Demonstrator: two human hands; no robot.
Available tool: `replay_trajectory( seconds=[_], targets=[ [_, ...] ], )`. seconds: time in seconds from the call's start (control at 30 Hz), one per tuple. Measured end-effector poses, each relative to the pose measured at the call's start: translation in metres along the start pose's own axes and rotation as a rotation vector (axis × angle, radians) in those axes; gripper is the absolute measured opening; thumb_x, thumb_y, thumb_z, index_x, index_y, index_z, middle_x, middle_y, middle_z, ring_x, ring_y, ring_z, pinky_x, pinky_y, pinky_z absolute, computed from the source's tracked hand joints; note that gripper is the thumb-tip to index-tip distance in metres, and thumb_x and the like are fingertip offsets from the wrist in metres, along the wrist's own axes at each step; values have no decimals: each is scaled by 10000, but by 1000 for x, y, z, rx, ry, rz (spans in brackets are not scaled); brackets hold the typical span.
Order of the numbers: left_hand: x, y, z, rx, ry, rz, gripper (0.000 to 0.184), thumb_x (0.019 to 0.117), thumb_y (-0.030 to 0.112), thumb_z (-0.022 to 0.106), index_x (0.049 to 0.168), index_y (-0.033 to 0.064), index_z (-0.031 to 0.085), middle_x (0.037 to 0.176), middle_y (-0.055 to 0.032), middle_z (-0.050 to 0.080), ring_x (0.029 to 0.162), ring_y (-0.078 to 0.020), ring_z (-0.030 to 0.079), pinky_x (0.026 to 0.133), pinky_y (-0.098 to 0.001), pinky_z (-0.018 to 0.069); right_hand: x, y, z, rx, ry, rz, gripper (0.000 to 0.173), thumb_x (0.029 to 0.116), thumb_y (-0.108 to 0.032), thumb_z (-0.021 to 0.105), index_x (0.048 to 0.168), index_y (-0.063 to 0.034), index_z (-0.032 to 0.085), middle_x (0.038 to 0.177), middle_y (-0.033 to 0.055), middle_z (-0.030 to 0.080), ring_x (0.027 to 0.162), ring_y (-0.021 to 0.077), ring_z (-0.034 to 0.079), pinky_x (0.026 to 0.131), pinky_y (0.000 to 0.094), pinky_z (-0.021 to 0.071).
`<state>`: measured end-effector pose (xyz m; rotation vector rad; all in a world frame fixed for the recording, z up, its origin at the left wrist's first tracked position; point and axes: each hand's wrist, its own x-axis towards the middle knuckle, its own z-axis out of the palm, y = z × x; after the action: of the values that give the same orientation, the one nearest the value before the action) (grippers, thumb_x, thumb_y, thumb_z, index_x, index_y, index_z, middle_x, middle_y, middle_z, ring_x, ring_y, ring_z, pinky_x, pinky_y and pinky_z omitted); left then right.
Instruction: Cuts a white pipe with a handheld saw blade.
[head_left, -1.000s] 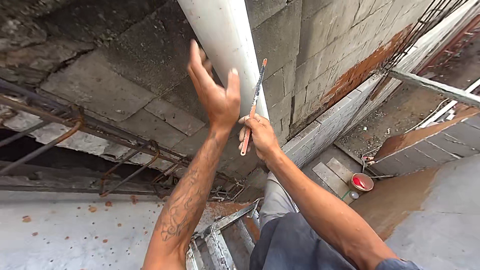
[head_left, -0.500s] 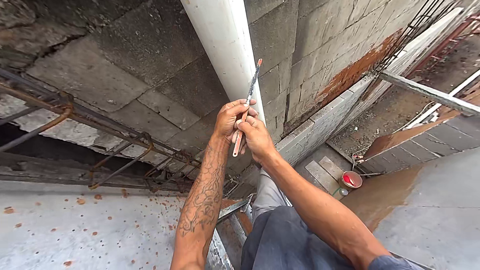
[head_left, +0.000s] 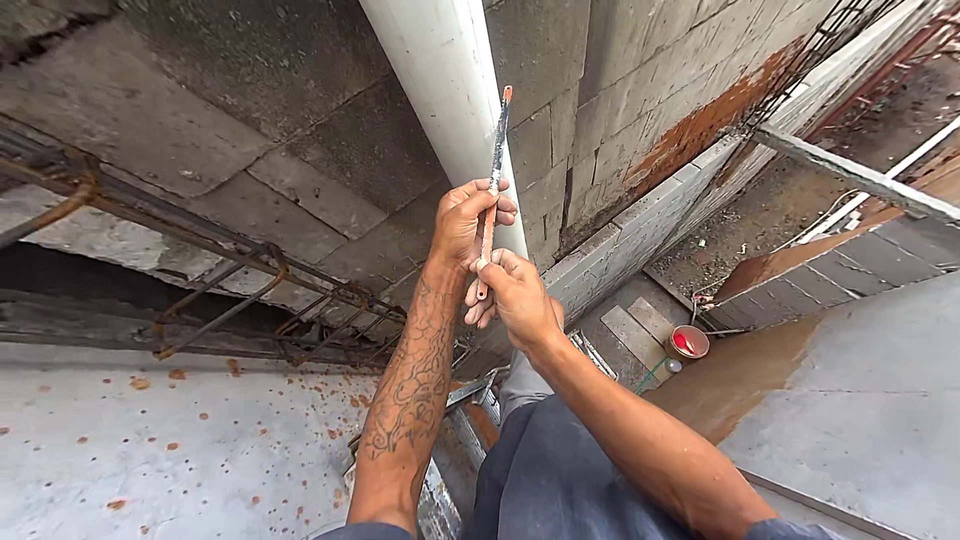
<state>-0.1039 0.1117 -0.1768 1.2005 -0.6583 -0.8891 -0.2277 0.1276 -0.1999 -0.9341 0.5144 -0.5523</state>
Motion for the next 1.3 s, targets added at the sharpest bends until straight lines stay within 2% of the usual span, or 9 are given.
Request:
replay_trajectory(
  seconds=[0.13, 0.23, 0.33, 0.43, 0.7, 0.83, 0.93, 1.1, 1.3],
  targets=[
    [8, -4, -1, -49, 14, 21, 261, 1013, 3, 390, 1070, -17, 644, 708, -67, 703, 652, -163, 706, 735, -345, 621, -5, 4, -10, -26, -7, -44, 217, 1104, -130, 414, 1121, 24, 565, 725, 140, 699, 502, 143, 647, 474, 237, 540],
    [9, -7, -4, -55, 36, 59, 263, 1022, 26, 395, 1062, -16, 652, 689, -41, 684, 608, -142, 673, 733, -350, 620, -18, 11, -26, -95, -19, -65, 249, 1090, -132, 404, 1134, 22, 594, 758, 125, 726, 521, 130, 651, 492, 243, 539],
    [9, -7, -2, -66, 77, 90, 256, 1017, 22, 408, 1041, -14, 660, 639, -4, 617, 526, -100, 584, 637, -290, 588, -30, 24, -51, -150, -3, -42, 260, 1075, -129, 401, 1117, 25, 606, 754, 94, 727, 532, 123, 656, 496, 251, 547],
    [8, -7, 3, -61, 104, 92, 243, 1023, 7, 406, 1048, -18, 646, 615, 3, 591, 485, -72, 546, 542, -233, 547, -37, 43, -78, -167, 78, 26, 265, 1076, -128, 406, 1114, 35, 611, 741, 82, 725, 519, 133, 659, 481, 267, 557],
    [7, -3, -5, 21, 66, 103, 268, 1021, 36, 407, 1087, -10, 663, 609, 24, 562, 465, -52, 504, 500, -204, 506, -48, 76, -150, -141, 273, 141, 232, 1081, -117, 420, 1094, 27, 602, 714, 83, 716, 486, 135, 643, 453, 270, 545],
    [-5, 2, -17, 216, 13, 73, 296, 1062, 145, 396, 1208, 67, 642, 582, 44, 459, 409, -27, 409, 420, -162, 428, -53, 96, -199, -144, 423, 187, 247, 1077, -139, 427, 1117, 21, 611, 710, 67, 708, 486, 136, 634, 457, 286, 548],
    [1, 8, -28, 265, -23, 70, 311, 1051, 148, 401, 1210, 32, 643, 583, 37, 494, 438, -40, 464, 474, -191, 484, -58, 117, -239, -93, 564, 215, 249, 1076, -154, 429, 1127, 15, 604, 713, 51, 713, 490, 130, 642, 460, 287, 554],
    [-2, 7, -16, 264, -26, 50, 323, 1046, 131, 381, 1170, 37, 664, 549, 26, 545, 446, -54, 529, 519, -228, 536, -61, 141, -285, 60, 770, 238, 214, 1073, -137, 421, 1088, -11, 594, 670, 23, 702, 466, 100, 637, 435, 243, 541],
    [0, -1, 6, 242, -36, 30, 288, 1047, 117, 417, 1166, 7, 655, 564, -5, 571, 459, -70, 551, 538, -240, 545, -38, 141, -293, 119, 785, 282, 194, 1080, -130, 431, 1067, -23, 591, 650, -1, 699, 447, 79, 626, 419, 217, 525]
  ],
)
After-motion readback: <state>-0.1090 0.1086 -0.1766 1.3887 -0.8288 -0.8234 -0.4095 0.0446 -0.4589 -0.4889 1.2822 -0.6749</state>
